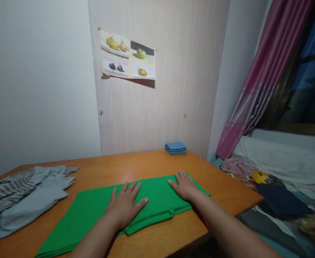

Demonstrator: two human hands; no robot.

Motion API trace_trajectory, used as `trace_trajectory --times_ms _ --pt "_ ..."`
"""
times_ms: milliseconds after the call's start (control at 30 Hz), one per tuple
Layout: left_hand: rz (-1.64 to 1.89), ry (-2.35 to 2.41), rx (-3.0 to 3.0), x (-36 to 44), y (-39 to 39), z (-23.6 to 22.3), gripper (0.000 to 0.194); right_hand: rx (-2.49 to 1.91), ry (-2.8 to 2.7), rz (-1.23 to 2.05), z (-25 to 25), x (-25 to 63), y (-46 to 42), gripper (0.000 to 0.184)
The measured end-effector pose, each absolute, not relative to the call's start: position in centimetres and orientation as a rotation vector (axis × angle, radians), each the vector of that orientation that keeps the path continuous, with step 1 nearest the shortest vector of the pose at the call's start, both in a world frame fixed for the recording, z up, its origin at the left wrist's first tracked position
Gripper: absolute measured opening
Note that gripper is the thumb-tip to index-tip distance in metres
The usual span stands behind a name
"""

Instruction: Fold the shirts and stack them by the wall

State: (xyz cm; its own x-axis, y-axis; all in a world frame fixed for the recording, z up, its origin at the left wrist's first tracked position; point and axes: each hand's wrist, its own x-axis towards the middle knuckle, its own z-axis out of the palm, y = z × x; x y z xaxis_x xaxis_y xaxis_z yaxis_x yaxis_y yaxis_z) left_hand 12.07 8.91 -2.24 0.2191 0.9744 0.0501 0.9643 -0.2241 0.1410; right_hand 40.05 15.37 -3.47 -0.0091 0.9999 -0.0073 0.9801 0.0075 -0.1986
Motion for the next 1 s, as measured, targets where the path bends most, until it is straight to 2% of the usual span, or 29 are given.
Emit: trace_trajectory --times_ms 333,633,1000 --pt "0.173 1.922 2.389 11.9 9.1 -2.5 0.086 -2.128 -2.070 0.281 -4.2 42.5 15.9 0.102" --pt "0.297 1.938 2.347 11.9 8.7 -2.6 0.085 -2.153 -2.072 0.163 -5.5 43.1 16.1 0.098" --pt "0.248 2.301 2.164 6.9 7.6 -2.6 0.090 -2.108 -2.080 0.065 -6.8 43.9 17.0 0.097"
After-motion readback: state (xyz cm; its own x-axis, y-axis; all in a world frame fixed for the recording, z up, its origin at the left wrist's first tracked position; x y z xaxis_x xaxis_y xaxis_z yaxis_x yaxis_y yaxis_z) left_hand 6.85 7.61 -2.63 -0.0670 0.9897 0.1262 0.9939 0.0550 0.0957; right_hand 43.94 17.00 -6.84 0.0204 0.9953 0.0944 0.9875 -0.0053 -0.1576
